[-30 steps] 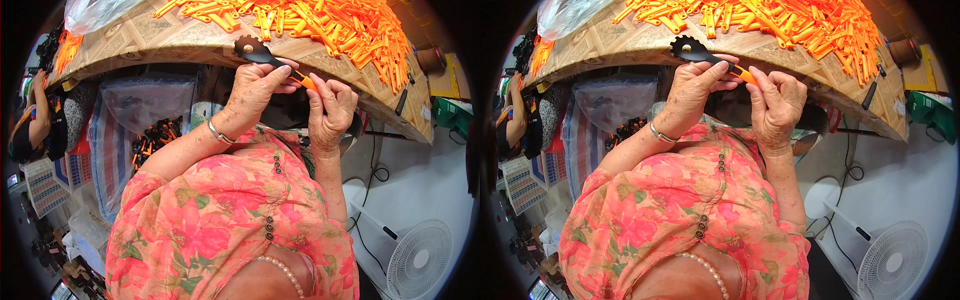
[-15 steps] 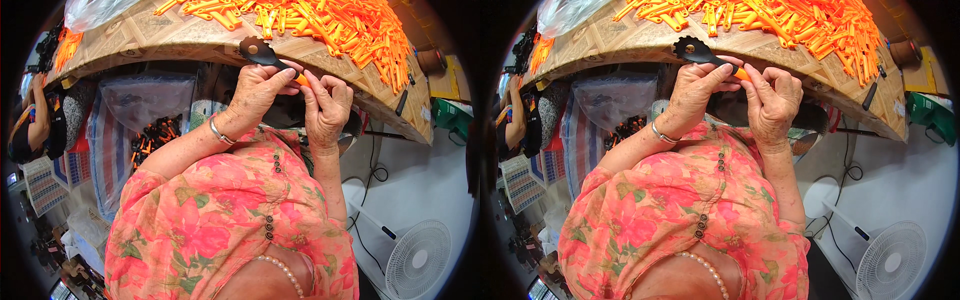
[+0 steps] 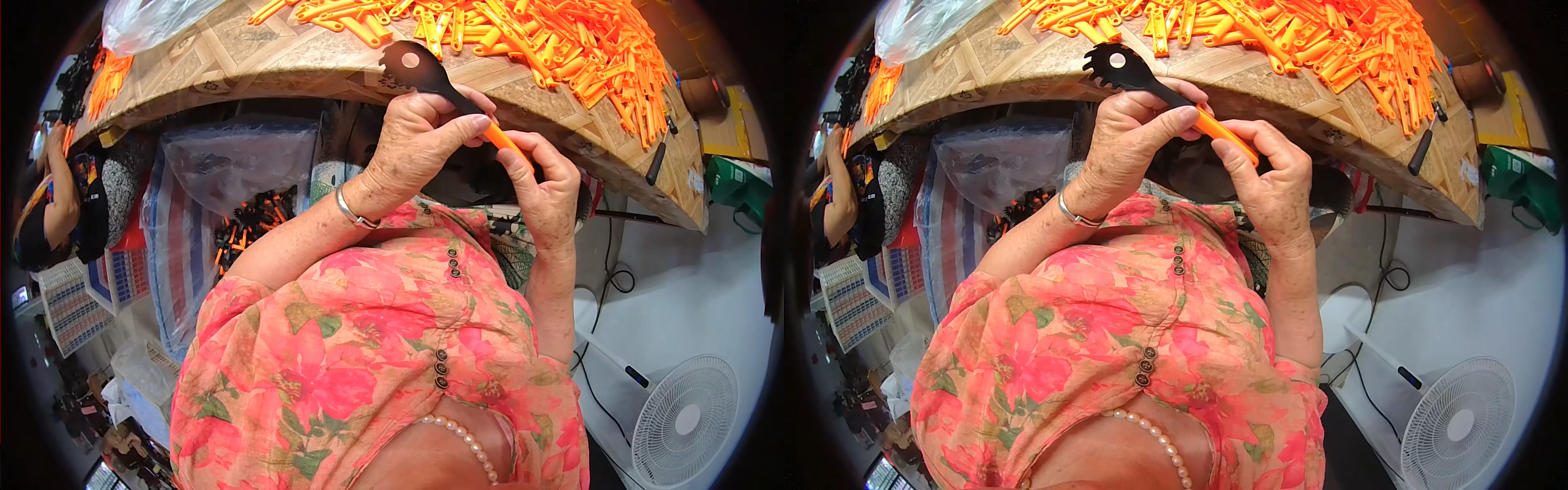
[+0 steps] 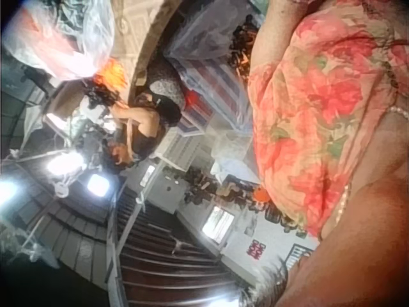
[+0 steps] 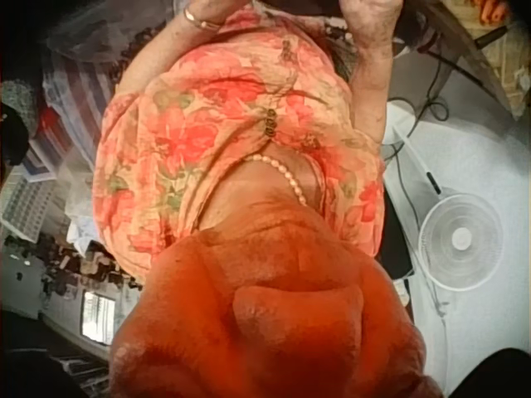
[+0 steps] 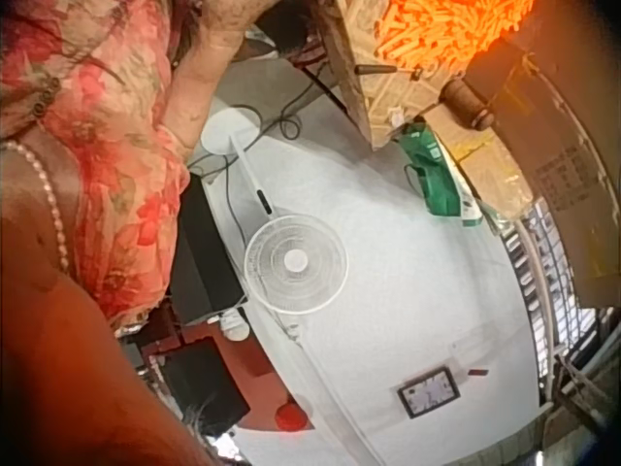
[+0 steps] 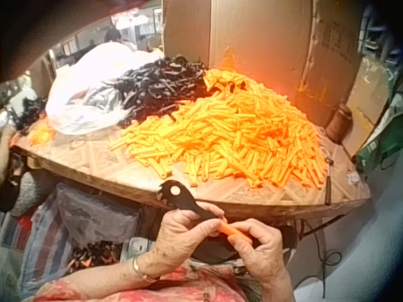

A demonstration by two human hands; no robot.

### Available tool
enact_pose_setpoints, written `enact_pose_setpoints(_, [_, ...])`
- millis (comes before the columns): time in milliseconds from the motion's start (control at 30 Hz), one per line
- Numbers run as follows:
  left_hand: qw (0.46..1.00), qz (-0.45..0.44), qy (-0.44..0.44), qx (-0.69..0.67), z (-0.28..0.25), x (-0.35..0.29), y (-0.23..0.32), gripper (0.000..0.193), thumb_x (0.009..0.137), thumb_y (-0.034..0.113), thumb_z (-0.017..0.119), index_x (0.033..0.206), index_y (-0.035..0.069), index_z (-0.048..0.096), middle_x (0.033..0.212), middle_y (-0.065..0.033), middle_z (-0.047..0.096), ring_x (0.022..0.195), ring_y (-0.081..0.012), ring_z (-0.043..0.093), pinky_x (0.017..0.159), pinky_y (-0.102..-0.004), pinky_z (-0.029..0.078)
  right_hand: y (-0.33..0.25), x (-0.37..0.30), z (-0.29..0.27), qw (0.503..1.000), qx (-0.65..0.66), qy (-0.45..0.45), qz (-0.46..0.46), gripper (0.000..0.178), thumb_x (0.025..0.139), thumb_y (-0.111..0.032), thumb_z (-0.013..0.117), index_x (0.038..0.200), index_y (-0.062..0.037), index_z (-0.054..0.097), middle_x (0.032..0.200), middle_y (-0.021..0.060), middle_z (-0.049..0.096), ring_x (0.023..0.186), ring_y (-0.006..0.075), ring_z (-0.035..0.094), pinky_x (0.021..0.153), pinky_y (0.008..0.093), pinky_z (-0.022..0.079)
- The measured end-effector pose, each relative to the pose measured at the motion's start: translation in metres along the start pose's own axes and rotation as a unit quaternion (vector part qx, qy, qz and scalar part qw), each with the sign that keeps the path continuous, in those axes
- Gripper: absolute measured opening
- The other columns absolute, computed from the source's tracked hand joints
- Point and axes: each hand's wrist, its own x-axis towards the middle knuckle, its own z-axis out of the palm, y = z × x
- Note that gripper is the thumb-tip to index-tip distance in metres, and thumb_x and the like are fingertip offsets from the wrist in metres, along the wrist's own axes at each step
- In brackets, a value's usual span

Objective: The person inserts orange plastic rods into black plastic handles and uses a hammer to secure them. They repeat this process for multiple units, placing finished assemblies on a wooden table. A second person works in the background.

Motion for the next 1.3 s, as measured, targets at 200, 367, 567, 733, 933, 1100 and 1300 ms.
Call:
enact_pose_setpoints(200, [0.998,0.014,-0.02,0.051,0.001,-0.001,-0.003,0.016,0.093,0.004,0.063,0.107,-0.001,0.066,0.097,-0.0058,0.069,0.083,-0.009,0.064,0.074,-0.0221,0.054,0.002,-0.003,0.007,1.0,-0.014,0.001,0.011,0.012,0.087,-0.011,0.071,0.093,-0.0012,0.068,0.07,0.0038,0.062,0.063,0.0099,0.055,0.06,0.0261,0.044])
enact_pose_setpoints(367, [0.997,-0.007,-0.012,0.079,0.001,-0.007,-0.009,0.015,0.093,0.003,0.063,0.107,-0.001,0.066,0.095,-0.0047,0.068,0.081,-0.0085,0.064,0.074,-0.0215,0.054,0.009,-0.009,0.015,1.0,-0.024,0.006,0.014,0.01,0.087,-0.01,0.07,0.088,-0.0015,0.065,0.065,0.005,0.058,0.058,0.0122,0.053,0.056,0.0276,0.042])
enact_pose_setpoints(567, [0.982,0.127,-0.079,0.118,0.0,-0.003,-0.002,0.032,0.09,-0.002,0.064,0.122,0.0,0.059,0.106,-0.007,0.065,0.093,-0.0112,0.064,0.082,-0.0234,0.054,0.009,-0.003,0.008,0.983,-0.075,0.077,-0.148,0.01,0.083,-0.005,0.072,0.091,-0.0042,0.066,0.082,0.0088,0.066,0.071,0.0205,0.062,0.063,0.0311,0.049])
enact_pose_setpoints(733, [0.976,0.127,-0.15,0.095,-0.005,0.0,0.023,0.045,0.089,-0.006,0.064,0.132,-0.001,0.053,0.116,-0.0113,0.064,0.103,-0.0148,0.062,0.093,-0.028,0.051,0.003,0.006,-0.02,0.886,-0.238,0.129,-0.377,0.019,0.081,-0.011,0.075,0.1,-0.0095,0.069,0.095,0.0049,0.071,0.086,0.0227,0.063,0.079,0.0334,0.052])
enact_pose_setpoints(933, [0.899,-0.271,-0.248,-0.238,-0.024,-0.002,0.021,0.067,0.097,0.051,0.049,0.125,-0.011,0.054,0.091,-0.0183,0.069,0.075,-0.0217,0.072,0.062,-0.0259,0.059,0.017,0.014,-0.026,0.833,-0.32,0.107,-0.439,0.027,0.079,-0.012,0.075,0.106,-0.0155,0.07,0.108,-0.0009,0.072,0.095,0.0181,0.059,0.082,0.032,0.052])
enact_pose_setpoints(1100, [0.911,-0.254,-0.258,-0.197,-0.017,-0.001,0.022,0.045,0.094,0.024,0.057,0.125,-0.009,0.055,0.079,-0.0115,0.066,0.052,-0.0109,0.061,0.045,-0.0183,0.047,0.019,0.021,-0.027,0.829,-0.361,0.08,-0.42,0.03,0.079,-0.009,0.073,0.108,-0.0167,0.07,0.118,-0.0022,0.069,0.101,0.0191,0.06,0.088,0.0337,0.051])
enact_pose_setpoints(1300, [0.966,-0.232,-0.066,-0.09,-0.024,0.0,0.006,0.032,0.097,0.015,0.057,0.124,-0.003,0.058,0.075,-0.0028,0.061,0.056,-0.0051,0.054,0.049,-0.0178,0.046,0.048,0.055,-0.092,0.806,-0.473,0.256,-0.246,0.044,0.082,-0.015,0.069,0.125,-0.0164,0.061,0.124,0.0116,0.059,0.114,0.031,0.055,0.099,0.0414,0.043])
